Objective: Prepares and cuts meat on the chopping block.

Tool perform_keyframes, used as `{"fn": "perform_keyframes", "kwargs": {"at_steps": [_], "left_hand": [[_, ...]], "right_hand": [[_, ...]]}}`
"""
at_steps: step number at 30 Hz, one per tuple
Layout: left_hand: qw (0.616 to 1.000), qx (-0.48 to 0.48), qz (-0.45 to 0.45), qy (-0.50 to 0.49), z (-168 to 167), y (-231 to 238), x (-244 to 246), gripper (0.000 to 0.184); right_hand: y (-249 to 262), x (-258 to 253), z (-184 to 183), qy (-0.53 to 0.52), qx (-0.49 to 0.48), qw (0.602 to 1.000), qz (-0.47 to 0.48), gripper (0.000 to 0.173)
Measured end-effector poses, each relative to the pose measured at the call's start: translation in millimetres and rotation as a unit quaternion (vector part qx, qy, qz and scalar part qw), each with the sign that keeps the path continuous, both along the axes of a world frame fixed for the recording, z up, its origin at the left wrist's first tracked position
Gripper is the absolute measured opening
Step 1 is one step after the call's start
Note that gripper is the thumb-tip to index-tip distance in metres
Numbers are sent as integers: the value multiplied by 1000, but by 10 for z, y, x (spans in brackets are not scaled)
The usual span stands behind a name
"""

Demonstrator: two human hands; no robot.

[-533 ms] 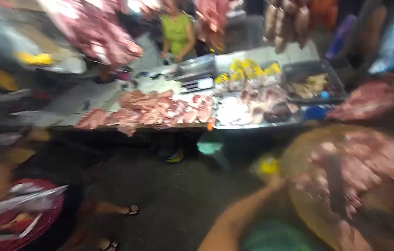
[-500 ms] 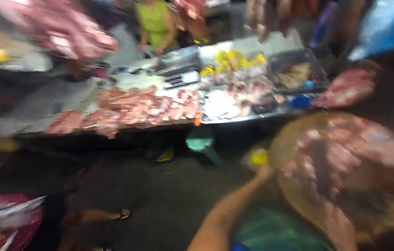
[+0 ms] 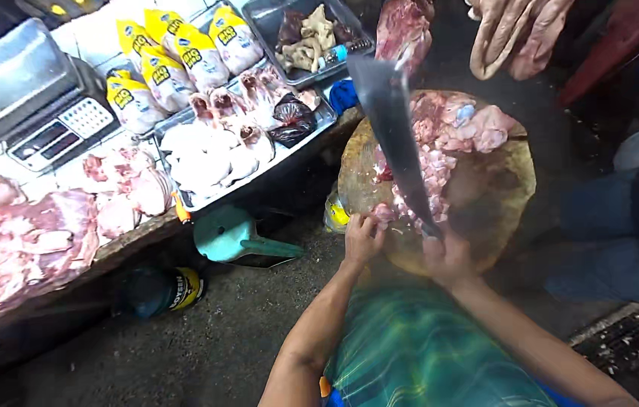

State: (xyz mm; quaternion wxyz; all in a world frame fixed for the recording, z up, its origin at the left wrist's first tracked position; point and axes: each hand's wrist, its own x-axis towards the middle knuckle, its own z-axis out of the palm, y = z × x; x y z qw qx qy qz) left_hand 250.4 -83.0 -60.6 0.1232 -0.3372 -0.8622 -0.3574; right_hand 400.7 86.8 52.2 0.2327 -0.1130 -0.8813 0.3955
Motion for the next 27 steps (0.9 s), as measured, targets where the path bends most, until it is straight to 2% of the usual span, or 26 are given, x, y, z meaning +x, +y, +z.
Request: {"fn": "perform_keyframes", "kwargs": {"at_steps": [1,2,3,4,5,8,12,14,17,19,20,21,22,23,24,25,27], "left_hand": [[1000,-20,-12,0,17,46,-10,22],[998,-54,-21,-8,22,82,-30,24],[996,-87,-27,-15,-3,121,-54,24],[993,-113,-27,-18,-57,153,-83,24],[991,-129,-25,-20,-109,167,-111,22],[990,-133,-30,-35,-161,146,-147,21],[994,-61,-31,-81,-127,55,-123,22],[997,-7,-16,-78,-101,-1,-71,24],[998,33,13,-53,-50,-23,-16,20],[999,31,8,-37,-54,-6,-38,17],[999,19,-1,-35,-75,4,-57,16],[999,-4,-11,-34,-101,12,-76,16],[998,-38,-21,-35,-137,18,-101,18],[996,-77,-30,-38,-171,33,-134,21],[993,-107,-34,-41,-198,55,-169,23],[991,-123,-33,-41,-206,69,-198,23],[989,-131,-34,-53,-194,48,-188,21]], "right_hand": [[-5,32,-123,-95,18,995,-2,57],[11,41,-199,-244,16,970,6,61],[57,4,-238,-381,2,924,18,66],[121,-37,-255,-452,-13,892,25,70],[195,-63,-237,-478,-30,878,25,71],[371,4,-148,-469,-54,882,-8,72],[389,146,-91,-426,-57,902,-51,69],[308,201,24,-351,-42,934,-48,66],[175,176,166,-162,-37,986,-33,57],[111,76,132,-71,-33,997,-19,54],[91,45,46,-70,-26,997,-11,55],[82,48,-79,-114,-14,993,-3,56],[81,72,-193,-214,5,977,3,58],[113,67,-255,-345,16,938,12,65],[168,39,-292,-429,9,903,15,70],[231,10,-276,-466,-7,885,7,71],[348,39,-203,-484,-42,874,-22,71]]}}
